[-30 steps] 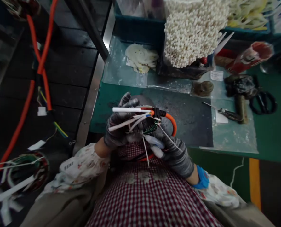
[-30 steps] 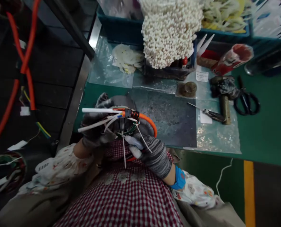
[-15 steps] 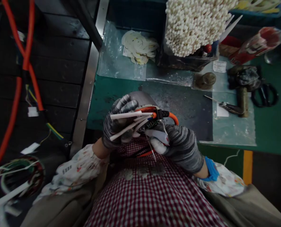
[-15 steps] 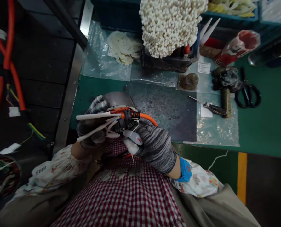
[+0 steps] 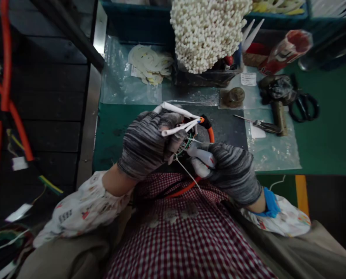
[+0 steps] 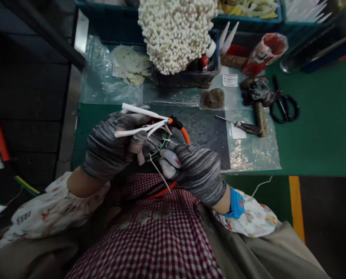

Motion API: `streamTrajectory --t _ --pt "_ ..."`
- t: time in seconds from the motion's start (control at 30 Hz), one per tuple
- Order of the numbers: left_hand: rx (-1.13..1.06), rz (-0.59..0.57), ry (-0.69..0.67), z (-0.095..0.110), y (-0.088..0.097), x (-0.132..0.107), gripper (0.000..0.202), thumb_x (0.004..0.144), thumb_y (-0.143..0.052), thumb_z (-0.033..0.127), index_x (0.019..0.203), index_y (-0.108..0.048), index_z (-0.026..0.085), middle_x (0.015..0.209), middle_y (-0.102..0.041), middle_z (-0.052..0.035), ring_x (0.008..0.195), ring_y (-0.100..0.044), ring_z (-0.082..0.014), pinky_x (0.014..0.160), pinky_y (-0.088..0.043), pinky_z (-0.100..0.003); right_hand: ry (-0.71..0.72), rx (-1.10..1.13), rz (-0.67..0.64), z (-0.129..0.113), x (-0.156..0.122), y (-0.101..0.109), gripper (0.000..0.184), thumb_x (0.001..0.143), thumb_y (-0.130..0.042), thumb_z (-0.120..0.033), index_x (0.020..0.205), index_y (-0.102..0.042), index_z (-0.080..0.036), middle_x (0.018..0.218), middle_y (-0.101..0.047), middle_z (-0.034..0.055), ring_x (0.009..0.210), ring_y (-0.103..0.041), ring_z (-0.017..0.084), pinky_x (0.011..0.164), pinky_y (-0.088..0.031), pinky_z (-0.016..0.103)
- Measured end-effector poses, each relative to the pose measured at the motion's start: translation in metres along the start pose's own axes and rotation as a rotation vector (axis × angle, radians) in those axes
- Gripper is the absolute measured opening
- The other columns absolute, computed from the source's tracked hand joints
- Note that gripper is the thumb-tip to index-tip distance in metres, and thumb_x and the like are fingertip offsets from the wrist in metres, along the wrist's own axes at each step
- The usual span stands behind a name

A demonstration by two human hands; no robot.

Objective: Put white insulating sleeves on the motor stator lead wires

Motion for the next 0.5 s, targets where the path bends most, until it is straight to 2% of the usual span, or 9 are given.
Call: streamTrajectory --t 0.1,0.17,0.23,0.3,0.43,0.5 --pt "0.079 -0.041 -0.049 0.007 -0.005 0.017 0.048 0.117 -0.040 0.046 0.123 -0.077 0.016 0.121 -0.082 -0.0127 0.114 -0.080 -0.0315 0.097 -0.065 -0.045 0.058 -0.108 0.019 -0.003 0.004 0.006 0.029 0.100 -0.072 -0.055 0.089 -0.081 -0.030 0.071 -0.074 0.0028 0.064 -0.069 0.024 0.056 -0.048 0.036" --pt "0.152 -0.063 -0.080 0.011 -0.010 0.026 0.052 0.118 -0.034 0.043 0.114 -0.077 0.015 0.115 -0.082 -0.0146 0.106 -0.080 -0.0317 0.088 -0.065 -0.045 0.047 -0.107 0.038 0.004 0.006 0.008 0.020 0.099 -0.075 -0.050 0.099 -0.082 -0.032 0.080 -0.077 0.0024 0.070 -0.070 0.024 0.059 -0.048 0.036" --pt "0.196 -0.096 -0.063 0.009 -0.015 0.035 0.052 0.118 -0.033 0.044 0.108 -0.076 0.016 0.106 -0.080 -0.0137 0.098 -0.079 -0.0307 0.083 -0.065 -0.044 0.032 -0.107 0.092 0.013 0.009 0.010 0.019 0.096 -0.077 -0.049 0.106 -0.081 -0.033 0.085 -0.077 0.0031 0.075 -0.070 0.025 0.062 -0.050 0.036" --pt "0.173 -0.141 -0.021 0.004 -0.021 0.044 0.051 0.118 -0.034 0.048 0.108 -0.074 0.018 0.102 -0.078 -0.0123 0.095 -0.078 -0.0309 0.083 -0.064 -0.045 0.040 -0.135 0.152 0.020 0.012 0.010 0.021 0.095 -0.077 -0.050 0.109 -0.080 -0.034 0.083 -0.074 0.0038 0.075 -0.068 0.026 0.065 -0.052 0.038" --pt "0.089 -0.279 0.075 -0.006 -0.033 0.059 0.049 0.117 -0.036 0.049 0.117 -0.074 0.019 0.108 -0.078 -0.0123 0.103 -0.078 -0.0343 0.090 -0.064 -0.048 0.105 -0.278 0.205 0.018 0.018 0.004 0.012 0.096 -0.074 -0.044 0.105 -0.076 -0.036 0.079 -0.073 0.0041 0.068 -0.064 0.027 0.059 -0.048 0.038" --pt "0.069 -0.320 0.105 -0.009 -0.036 0.064 0.049 0.116 -0.038 0.050 0.118 -0.076 0.019 0.105 -0.077 -0.0112 0.100 -0.079 -0.0324 0.089 -0.063 -0.044 0.087 -0.299 0.217 0.017 0.018 0.004 0.011 0.097 -0.074 -0.044 0.099 -0.077 -0.034 0.079 -0.075 0.0044 0.066 -0.065 0.025 0.058 -0.047 0.037"
Point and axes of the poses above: each hand's wrist, its own x-axis towards the middle knuckle, its own y-axis out of the back of the hand, z = x × y, the point moved 9 cm from there along x, towards the middle knuckle
